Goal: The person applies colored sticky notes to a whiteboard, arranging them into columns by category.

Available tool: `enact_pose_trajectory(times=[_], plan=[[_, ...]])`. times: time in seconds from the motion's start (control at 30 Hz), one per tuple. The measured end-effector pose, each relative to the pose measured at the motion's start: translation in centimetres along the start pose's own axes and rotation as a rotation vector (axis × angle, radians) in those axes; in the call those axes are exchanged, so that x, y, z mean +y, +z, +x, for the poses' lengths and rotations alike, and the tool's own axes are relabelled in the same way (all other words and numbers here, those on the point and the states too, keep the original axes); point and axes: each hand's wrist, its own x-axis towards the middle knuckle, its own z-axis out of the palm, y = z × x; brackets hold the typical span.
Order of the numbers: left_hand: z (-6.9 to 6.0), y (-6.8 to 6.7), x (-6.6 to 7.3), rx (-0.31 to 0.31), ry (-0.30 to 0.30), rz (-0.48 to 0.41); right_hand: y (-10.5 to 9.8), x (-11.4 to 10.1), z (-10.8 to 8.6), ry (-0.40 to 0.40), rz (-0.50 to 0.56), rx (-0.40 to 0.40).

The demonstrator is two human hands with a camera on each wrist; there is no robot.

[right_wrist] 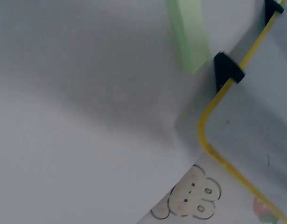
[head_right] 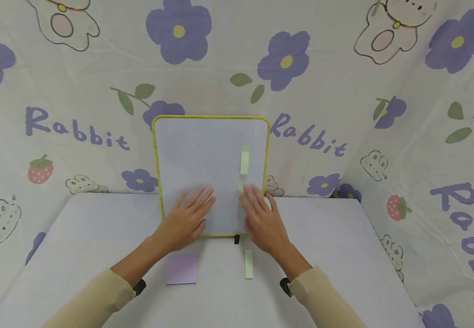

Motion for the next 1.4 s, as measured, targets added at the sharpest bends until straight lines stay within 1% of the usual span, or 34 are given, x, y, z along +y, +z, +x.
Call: enact_pose_trajectory(times=[0.07, 0.17, 0.27, 0.4, 0.47, 0.6, 0.7, 0.8, 0.9, 1.0, 1.1, 1.17, 1.27, 1.33, 1.4], plan=[[-1.2, -0.2, -0.4, -0.011, -0.006, -0.026, -0.1, -0.7, 0.1, 0.002, 0.045, -0.002], [-2.9, -0.4, -0.8, -0.044, -0.017, -0.057, -0.3, -1.9, 0.3, -0.012, 0.097, -0.010], [-4.7, -0.2, -1.2, -0.074, -0.030, -0.086, -0.4, -3.2, 0.5, -0.033, 0.155, -0.033], [-7.2, 0.1, -1.8, -0.102, -0.053, -0.134, -0.5, -5.1, 0.5, -0.032, 0.270, -0.114], [-8.4, 0.4, -2.1, -0.124, -0.066, -0.172, -0.3, -6.2, 0.4, -0.004, 0.346, -0.163], [-10.7, 1.0, -2.3, -0.194, -0.068, -0.225, 0.7, -8.2, -0.1, 0.085, 0.512, -0.268], [-12.2, 1.6, -2.1, -0.247, -0.050, -0.250, 1.4, -9.4, -0.6, 0.167, 0.638, -0.351], [-13.5, 2.0, -1.8, -0.304, -0.031, -0.285, 2.1, -10.3, -1.1, 0.235, 0.722, -0.413], [-14.3, 2.3, -1.5, -0.358, -0.027, -0.314, 2.8, -10.9, -1.5, 0.252, 0.812, -0.414], [-14.6, 2.4, -1.2, -0.406, -0.034, -0.335, 3.3, -11.2, -1.8, 0.238, 0.881, -0.401], [-14.7, 2.6, -1.0, -0.444, -0.039, -0.347, 3.7, -11.5, -1.8, 0.230, 0.896, -0.421], [-14.7, 2.7, -0.9, -0.448, -0.037, -0.354, 3.9, -11.8, -1.7, 0.228, 0.896, -0.445], [-14.9, 2.9, -0.9, -0.429, -0.023, -0.346, 4.2, -12.3, -1.6, 0.229, 0.887, -0.472], [-15.0, 3.0, -0.8, -0.409, -0.014, -0.337, 4.4, -12.6, -1.5, 0.224, 0.867, -0.482], [-15.1, 3.1, -0.8, -0.404, -0.012, -0.332, 4.6, -12.8, -1.5, 0.215, 0.839, -0.489]])
